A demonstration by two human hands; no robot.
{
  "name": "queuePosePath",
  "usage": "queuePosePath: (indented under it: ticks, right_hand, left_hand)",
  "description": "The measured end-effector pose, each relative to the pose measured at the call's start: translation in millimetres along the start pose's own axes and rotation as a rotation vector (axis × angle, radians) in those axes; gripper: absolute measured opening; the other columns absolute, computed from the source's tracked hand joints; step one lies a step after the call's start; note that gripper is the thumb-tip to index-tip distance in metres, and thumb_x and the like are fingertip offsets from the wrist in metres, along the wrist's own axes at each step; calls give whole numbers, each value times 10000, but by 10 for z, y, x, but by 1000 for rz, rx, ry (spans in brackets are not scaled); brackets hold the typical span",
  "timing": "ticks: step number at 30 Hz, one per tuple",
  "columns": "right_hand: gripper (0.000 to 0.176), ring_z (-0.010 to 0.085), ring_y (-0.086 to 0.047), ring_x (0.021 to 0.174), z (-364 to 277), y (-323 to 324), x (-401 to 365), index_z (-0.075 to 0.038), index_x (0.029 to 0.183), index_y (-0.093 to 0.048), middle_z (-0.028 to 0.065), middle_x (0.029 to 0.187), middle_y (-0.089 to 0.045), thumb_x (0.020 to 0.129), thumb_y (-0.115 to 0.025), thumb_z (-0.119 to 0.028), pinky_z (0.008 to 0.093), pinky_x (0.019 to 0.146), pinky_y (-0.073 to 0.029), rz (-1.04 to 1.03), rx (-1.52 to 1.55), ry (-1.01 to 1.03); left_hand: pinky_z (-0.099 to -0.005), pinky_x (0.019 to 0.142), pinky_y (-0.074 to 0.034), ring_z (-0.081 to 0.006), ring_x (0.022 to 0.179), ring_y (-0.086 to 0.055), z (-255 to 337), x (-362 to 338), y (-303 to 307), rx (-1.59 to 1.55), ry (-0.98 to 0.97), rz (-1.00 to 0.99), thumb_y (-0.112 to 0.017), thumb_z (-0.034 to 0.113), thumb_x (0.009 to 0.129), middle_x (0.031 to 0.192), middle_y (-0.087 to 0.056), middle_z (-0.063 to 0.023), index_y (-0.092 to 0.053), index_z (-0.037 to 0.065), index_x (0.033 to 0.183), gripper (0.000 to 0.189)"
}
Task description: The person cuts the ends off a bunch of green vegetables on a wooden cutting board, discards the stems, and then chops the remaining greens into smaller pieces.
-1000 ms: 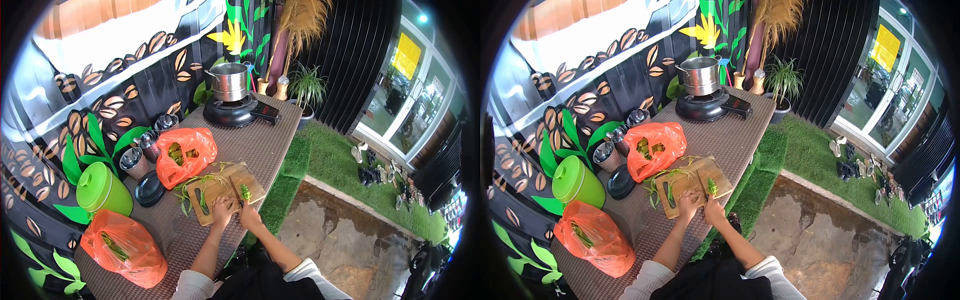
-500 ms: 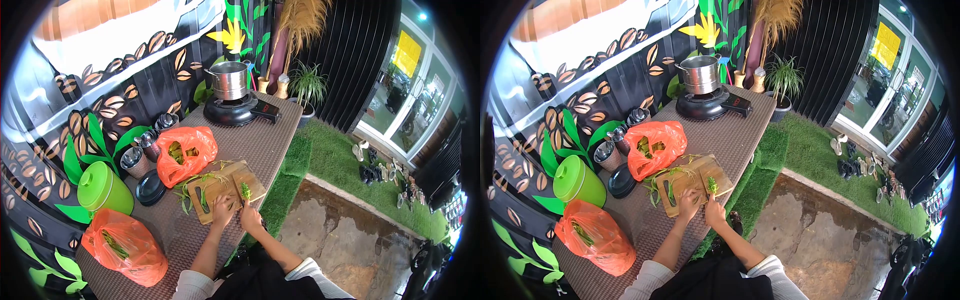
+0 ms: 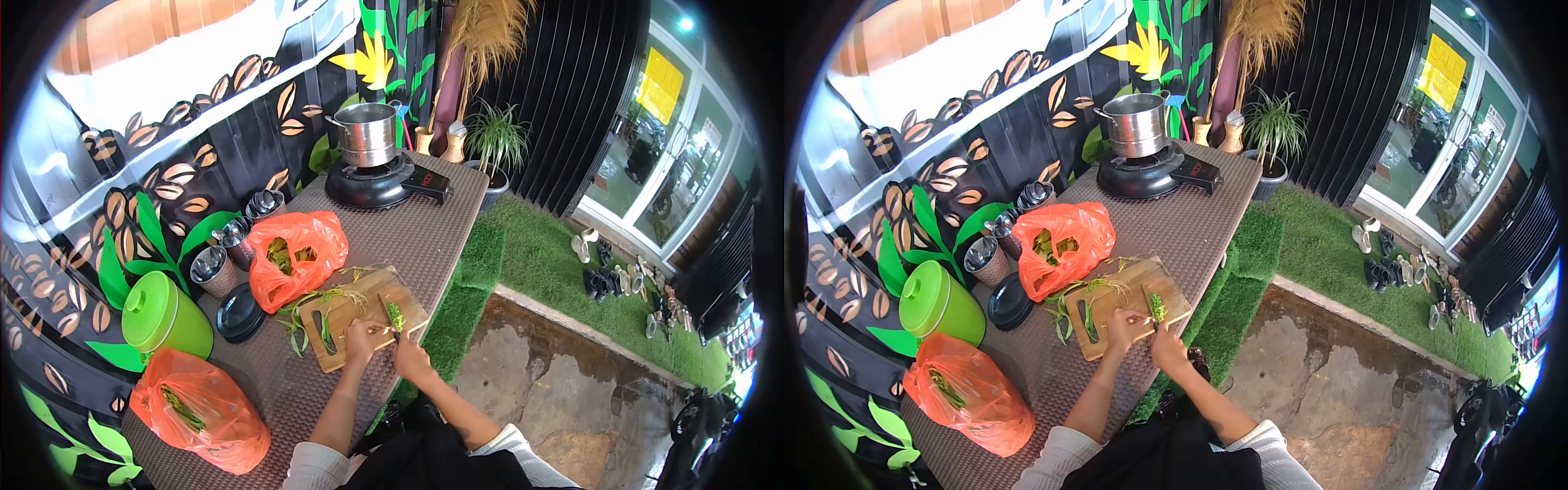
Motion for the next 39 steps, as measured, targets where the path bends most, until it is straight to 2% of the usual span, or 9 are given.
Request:
queuePosePath:
  ticks: [2,5,12,18,20,24,27,29,39]
  right_hand:
    - [349,465,-636,811,-4,-123,-48,11,1162,-371,277,858,-642,911,-475,-208,524,715,-524,23,-31,-4]
    - [353,448,-648,747,12,-204,38,20,1161,-369,259,821,-650,905,-481,-196,495,653,-541,65,-94,19]
    - [357,448,-644,811,53,-10,130,21,1161,-364,302,866,-636,913,-474,-211,534,712,-520,-15,8,75]
    - [348,473,-631,818,41,-185,61,30,1139,-378,311,877,-626,915,-469,-220,539,715,-514,10,10,21]
    - [358,476,-629,818,52,-221,173,34,1145,-378,309,871,-625,914,-472,-223,542,716,-512,22,28,37]
    - [368,466,-633,810,120,-85,256,28,1145,-379,305,857,-625,911,-483,-236,546,711,-513,25,27,123]
    - [367,463,-634,811,52,-69,8,26,1144,-374,312,855,-623,909,-484,-234,544,713,-513,1,13,90]
    - [364,462,-634,813,11,-111,-45,26,1144,-369,314,855,-623,908,-481,-227,544,717,-513,-9,10,45]
    - [360,437,-643,873,24,-84,49,12,1166,-376,296,929,-631,927,-452,-247,523,752,-518,-86,-1,41]
  left_hand:
    - [-363,776,-401,-214,833,-567,188,-77,64,158,-125,-6,-747,208,699,770,-665,-35,-744,136,814,135]
    - [-363,792,-394,-213,878,-555,284,-170,87,322,-328,131,-736,218,713,805,-663,-21,-744,142,824,135]
    - [-355,821,-393,-218,898,-548,332,-210,116,336,-295,130,-725,244,730,833,-665,-9,-747,146,830,141]
    - [-369,803,-422,-230,874,-566,188,-94,91,198,-209,98,-756,198,698,823,-673,-37,-748,108,795,132]
    - [-367,762,-443,-226,850,-587,176,-56,102,119,22,-25,-777,167,674,814,-681,-60,-746,92,783,135]
    - [-366,716,-454,-223,787,-591,-23,11,12,-230,159,-67,-793,160,653,767,-673,-77,-743,90,751,130]
    - [-369,768,-442,-231,815,-572,85,-77,58,-30,73,-24,-780,180,670,783,-665,-59,-745,106,779,137]
    - [-368,824,-417,-234,870,-551,244,-146,108,249,-215,82,-750,190,705,812,-655,-32,-745,124,823,135]
    - [-368,847,-391,-233,917,-543,246,-215,118,252,-296,98,-714,199,745,881,-651,-18,-736,131,840,119]
Point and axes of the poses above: each hand's wrist, its own x-axis towards the middle knuckle, its own y-axis out of the back of the hand, z = x × y, the point moved 3 cm from there along x, towards the middle knuckle
